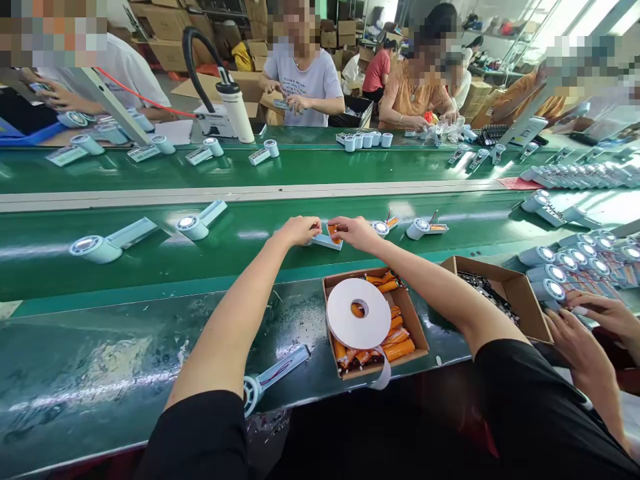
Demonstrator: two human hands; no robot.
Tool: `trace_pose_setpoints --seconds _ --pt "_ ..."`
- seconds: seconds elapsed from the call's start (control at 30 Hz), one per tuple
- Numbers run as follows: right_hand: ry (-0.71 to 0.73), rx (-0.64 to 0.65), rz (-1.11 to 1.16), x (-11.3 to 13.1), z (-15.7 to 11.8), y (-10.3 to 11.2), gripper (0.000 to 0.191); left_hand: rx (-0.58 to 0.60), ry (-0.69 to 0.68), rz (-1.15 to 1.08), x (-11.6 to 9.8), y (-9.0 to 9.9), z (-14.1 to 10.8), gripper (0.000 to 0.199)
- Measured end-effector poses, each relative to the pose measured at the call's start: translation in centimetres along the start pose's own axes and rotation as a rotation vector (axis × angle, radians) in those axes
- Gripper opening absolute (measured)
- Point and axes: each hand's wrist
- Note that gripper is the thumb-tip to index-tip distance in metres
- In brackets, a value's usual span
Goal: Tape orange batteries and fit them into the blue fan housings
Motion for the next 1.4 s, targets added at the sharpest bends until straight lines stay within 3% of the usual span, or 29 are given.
trace_pose_setpoints --seconds 0.1,0.37,0.47,0.57,0.63,0.7,0.77,0.87,1.0,1.13,1.2,1.27,1.33,1.4 --pt "0.003 0.169 -0.286 0.1 1.0 -0.8 0.042 -0.038 0.047 -0.040 -0.6 -0.9 0.4 0.028" --pt "-0.015 0.339 -0.473 1.7 2.6 -2.3 0.040 -0.095 0.105 -0.138 -2.7 -1.6 0.9 0.023" --pt "0.058 0.357 -0.497 1.9 3.0 -2.1 0.033 -0.122 0.109 -0.175 -1.9 -1.0 0.4 0.023" --pt "0.119 0.353 -0.507 1.4 3.0 -2.0 0.035 -0.217 0.234 -0.173 2.5 0.0 -1.1 0.044" --pt "0.136 0.342 -0.503 0.8 3.0 -2.1 0.036 -0.290 0.443 -0.110 7.1 0.7 -3.0 0.064" --pt "0.138 0.328 -0.497 0.1 3.0 -2.3 0.036 -0.258 0.668 0.007 12.0 1.1 -5.2 0.078" --pt "0.131 0.318 -0.494 -0.5 3.0 -2.4 0.037 -0.166 0.783 0.105 16.3 1.1 -7.5 0.078" --pt "0.125 0.324 -0.484 -1.4 3.2 -2.6 0.037 -0.104 0.761 0.166 21.1 1.4 -10.8 0.059" --pt "0.131 0.342 -0.449 -2.4 3.6 -2.4 0.036 -0.068 0.785 0.250 26.1 2.4 -15.0 0.060" --pt "0.118 0.360 -0.437 -2.6 3.8 -2.0 0.035 0.146 0.856 0.212 29.5 3.0 -16.9 0.066" --pt "0.112 0.355 -0.447 -2.5 3.6 -1.7 0.033 0.213 0.869 0.159 29.6 3.2 -16.6 0.071" --pt "0.101 0.341 -0.459 -2.3 3.3 -1.6 0.032 0.207 0.838 0.158 28.4 3.6 -16.0 0.074" --pt "0.079 0.316 -0.471 -2.2 2.8 -1.5 0.032 0.177 0.750 0.195 25.7 3.9 -15.7 0.068" --pt "0.050 0.286 -0.479 -2.1 2.3 -1.5 0.035 0.154 0.627 0.232 21.6 3.7 -16.2 0.057"
Point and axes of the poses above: each hand's wrist, its own z-axis towards the middle knuckle, its own y-axis out of the back of the hand, x = y × z, and after that the axes turned 8 degrees about z, right-handed
